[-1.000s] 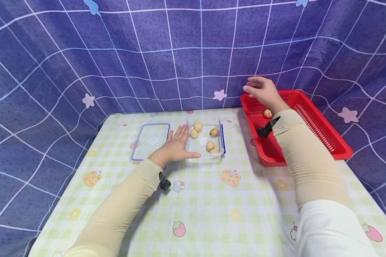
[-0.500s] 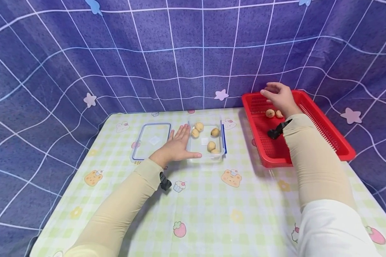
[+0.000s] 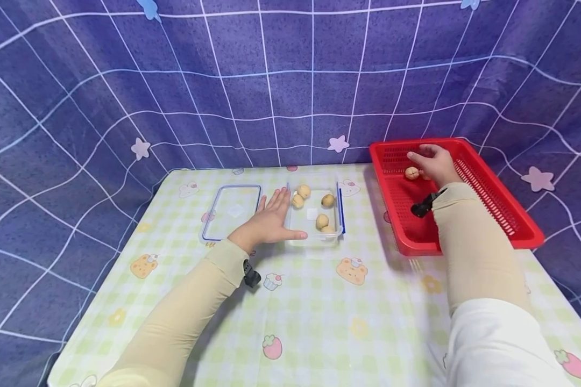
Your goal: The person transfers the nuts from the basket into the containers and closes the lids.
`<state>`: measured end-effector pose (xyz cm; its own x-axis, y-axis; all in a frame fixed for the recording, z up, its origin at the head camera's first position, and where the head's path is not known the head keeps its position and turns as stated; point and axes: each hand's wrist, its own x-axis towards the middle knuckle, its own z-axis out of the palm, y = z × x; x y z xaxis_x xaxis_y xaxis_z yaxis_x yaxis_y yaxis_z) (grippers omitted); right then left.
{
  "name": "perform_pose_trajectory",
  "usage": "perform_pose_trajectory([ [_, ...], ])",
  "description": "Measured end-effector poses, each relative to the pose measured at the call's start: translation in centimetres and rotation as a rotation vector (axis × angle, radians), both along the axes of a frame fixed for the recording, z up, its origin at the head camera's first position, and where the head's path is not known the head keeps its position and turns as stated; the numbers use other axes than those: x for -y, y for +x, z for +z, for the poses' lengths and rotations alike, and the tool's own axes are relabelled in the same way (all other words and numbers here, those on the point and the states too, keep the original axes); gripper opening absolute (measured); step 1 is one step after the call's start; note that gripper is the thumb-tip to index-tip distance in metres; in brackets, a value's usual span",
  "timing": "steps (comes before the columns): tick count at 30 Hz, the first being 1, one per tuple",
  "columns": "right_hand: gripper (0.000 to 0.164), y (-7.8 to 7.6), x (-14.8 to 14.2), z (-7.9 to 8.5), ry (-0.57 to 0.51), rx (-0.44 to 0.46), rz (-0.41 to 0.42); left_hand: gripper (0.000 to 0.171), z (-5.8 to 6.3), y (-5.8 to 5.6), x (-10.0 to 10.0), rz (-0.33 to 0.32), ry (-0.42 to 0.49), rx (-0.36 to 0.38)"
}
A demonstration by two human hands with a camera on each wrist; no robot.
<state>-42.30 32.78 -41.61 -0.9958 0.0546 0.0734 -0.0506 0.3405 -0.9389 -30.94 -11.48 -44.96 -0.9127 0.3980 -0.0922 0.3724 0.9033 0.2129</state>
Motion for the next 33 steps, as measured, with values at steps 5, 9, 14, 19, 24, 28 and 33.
perform_pose_trajectory([
  [5, 0.074, 0.0, -0.7, -1.0, 0.019, 0.030, 0.016, 0.138, -0.1, 0.1, 0.0, 0.005, -0.010, 0.010],
  [9, 0.074, -0.4, -1.1, -1.6, 0.082, 0.040, 0.033, 0.138, 0.0, 0.1, -0.1, 0.004, -0.027, 0.012],
  [14, 0.070, -1.1, -1.6, -2.2, 0.224, 0.027, 0.058, 0.138, 0.1, 0.0, -0.1, 0.003, -0.037, -0.003],
  [19, 0.071, -1.5, -1.8, -3.0, 0.338, 0.054, 0.087, 0.138, 0.0, 0.0, -0.1, 0.000, -0.031, -0.004],
  [24, 0.069, -1.5, -2.1, -3.6, 0.415, 0.057, 0.114, 0.136, -0.2, 0.2, -0.1, -0.006, -0.042, -0.011],
  [28, 0.069, -1.6, -2.0, -3.8, 0.413, 0.076, 0.140, 0.134, -0.1, 0.2, 0.0, 0.001, -0.033, -0.015],
  [33, 0.065, -1.7, -1.7, -3.5, 0.473, 0.059, 0.167, 0.134, 0.1, 0.2, 0.1, -0.004, -0.028, -0.019],
])
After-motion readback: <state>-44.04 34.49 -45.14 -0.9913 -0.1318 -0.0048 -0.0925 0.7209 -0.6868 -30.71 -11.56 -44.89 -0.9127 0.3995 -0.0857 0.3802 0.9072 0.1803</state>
